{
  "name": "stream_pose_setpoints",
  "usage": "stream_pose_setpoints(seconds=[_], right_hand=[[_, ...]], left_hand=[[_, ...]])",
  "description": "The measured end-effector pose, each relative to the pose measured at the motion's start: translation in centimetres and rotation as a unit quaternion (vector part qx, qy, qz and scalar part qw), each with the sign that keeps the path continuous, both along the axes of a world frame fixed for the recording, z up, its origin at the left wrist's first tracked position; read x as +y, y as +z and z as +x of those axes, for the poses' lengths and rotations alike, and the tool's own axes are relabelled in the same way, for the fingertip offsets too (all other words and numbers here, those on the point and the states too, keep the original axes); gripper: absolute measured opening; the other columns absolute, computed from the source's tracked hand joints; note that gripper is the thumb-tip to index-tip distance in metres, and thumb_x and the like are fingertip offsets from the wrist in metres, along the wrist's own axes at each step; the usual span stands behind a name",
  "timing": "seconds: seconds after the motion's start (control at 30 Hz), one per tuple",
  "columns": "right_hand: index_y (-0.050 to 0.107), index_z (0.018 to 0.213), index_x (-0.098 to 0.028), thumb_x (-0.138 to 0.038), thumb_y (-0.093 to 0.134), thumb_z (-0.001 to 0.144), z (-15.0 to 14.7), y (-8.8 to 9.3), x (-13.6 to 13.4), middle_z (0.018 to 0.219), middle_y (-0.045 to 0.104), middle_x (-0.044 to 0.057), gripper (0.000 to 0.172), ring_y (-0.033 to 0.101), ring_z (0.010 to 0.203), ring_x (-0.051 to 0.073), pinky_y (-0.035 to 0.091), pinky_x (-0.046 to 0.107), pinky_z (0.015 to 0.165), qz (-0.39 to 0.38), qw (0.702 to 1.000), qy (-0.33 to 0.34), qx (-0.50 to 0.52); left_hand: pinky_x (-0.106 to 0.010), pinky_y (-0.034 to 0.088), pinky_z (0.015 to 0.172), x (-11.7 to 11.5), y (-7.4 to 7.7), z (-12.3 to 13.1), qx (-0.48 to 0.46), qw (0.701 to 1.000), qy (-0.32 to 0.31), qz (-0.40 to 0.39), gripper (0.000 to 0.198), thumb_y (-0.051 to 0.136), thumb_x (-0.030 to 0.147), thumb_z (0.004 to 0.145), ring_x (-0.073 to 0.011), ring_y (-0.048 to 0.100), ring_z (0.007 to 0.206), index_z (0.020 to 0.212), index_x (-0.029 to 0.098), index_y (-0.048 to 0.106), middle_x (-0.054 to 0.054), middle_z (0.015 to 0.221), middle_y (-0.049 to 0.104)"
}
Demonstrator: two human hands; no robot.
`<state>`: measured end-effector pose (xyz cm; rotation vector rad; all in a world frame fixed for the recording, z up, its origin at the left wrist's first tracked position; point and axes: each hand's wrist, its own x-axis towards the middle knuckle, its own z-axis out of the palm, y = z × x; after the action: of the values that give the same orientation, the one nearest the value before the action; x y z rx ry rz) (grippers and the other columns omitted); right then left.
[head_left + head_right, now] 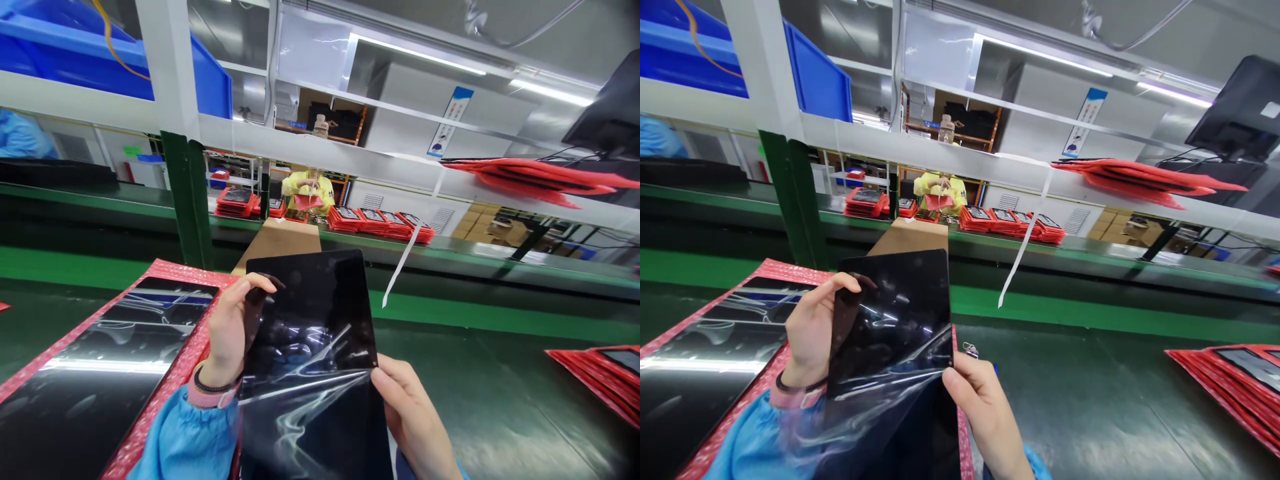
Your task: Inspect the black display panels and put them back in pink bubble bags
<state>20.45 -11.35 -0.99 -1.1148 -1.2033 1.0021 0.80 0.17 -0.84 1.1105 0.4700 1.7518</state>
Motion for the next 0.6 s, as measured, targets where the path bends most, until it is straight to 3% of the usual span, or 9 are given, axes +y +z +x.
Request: stream_pose_setpoints(seconds=[0.1,0.2,0.3,0.5,0.6], right_hand=[[0.077,0.089,-0.027,-0.057,0.07,0.076,-0.4,0.0,-0.1,0.072,0.065,-0.001,0.033,0.055,0.07,0.016,0.046,0.025,0.07,0.015,0.999,0.028,-0.013],[0.075,0.088,-0.026,-0.053,0.074,0.072,-1.0,0.0,-0.4,0.078,0.069,0.0,0.031,0.06,0.074,0.018,0.05,0.025,0.069,-0.021,0.999,0.015,-0.03],[0.074,0.088,-0.025,-0.049,0.076,0.069,-1.5,-0.1,-0.6,0.086,0.072,0.001,0.031,0.066,0.084,0.022,0.053,0.029,0.079,-0.035,0.999,-0.002,-0.029],[0.066,0.115,-0.018,-0.039,0.077,0.069,-1.1,-1.3,-0.6,0.112,0.07,0.011,0.052,0.07,0.095,0.028,0.056,0.037,0.087,-0.044,0.996,-0.025,-0.078],[0.042,0.142,-0.026,-0.032,0.074,0.075,-1.1,-2.0,-0.4,0.136,0.058,0.009,0.074,0.061,0.117,0.027,0.054,0.034,0.093,0.038,0.994,-0.024,-0.103]], left_hand=[[-0.028,0.048,0.08,-0.5,-0.1,0.1,0.018,1.0,-0.012,0.015,0.035,0.048,0.033,0.084,-0.0222,0.065,0.084,0.068,0.017,0.074,-0.007,0.079,0.073],[-0.029,0.048,0.081,-0.7,-0.2,0.0,0.021,1.0,-0.016,0.015,0.034,0.049,0.033,0.084,-0.0231,0.066,0.086,0.068,0.018,0.075,-0.006,0.082,0.075],[-0.029,0.049,0.08,-0.9,-0.1,-0.1,0.032,0.999,-0.002,0.032,0.032,0.051,0.032,0.082,-0.0223,0.068,0.084,0.069,0.019,0.077,-0.005,0.083,0.076],[-0.028,0.051,0.078,-1.1,0.2,0.0,0.053,0.996,0.052,0.049,0.028,0.054,0.028,0.079,-0.0216,0.07,0.08,0.068,0.02,0.079,-0.003,0.078,0.078],[-0.029,0.052,0.077,-1.1,0.3,0.0,0.063,0.995,0.052,0.051,0.029,0.053,0.028,0.078,-0.0219,0.071,0.08,0.069,0.021,0.079,-0.003,0.079,0.078]])
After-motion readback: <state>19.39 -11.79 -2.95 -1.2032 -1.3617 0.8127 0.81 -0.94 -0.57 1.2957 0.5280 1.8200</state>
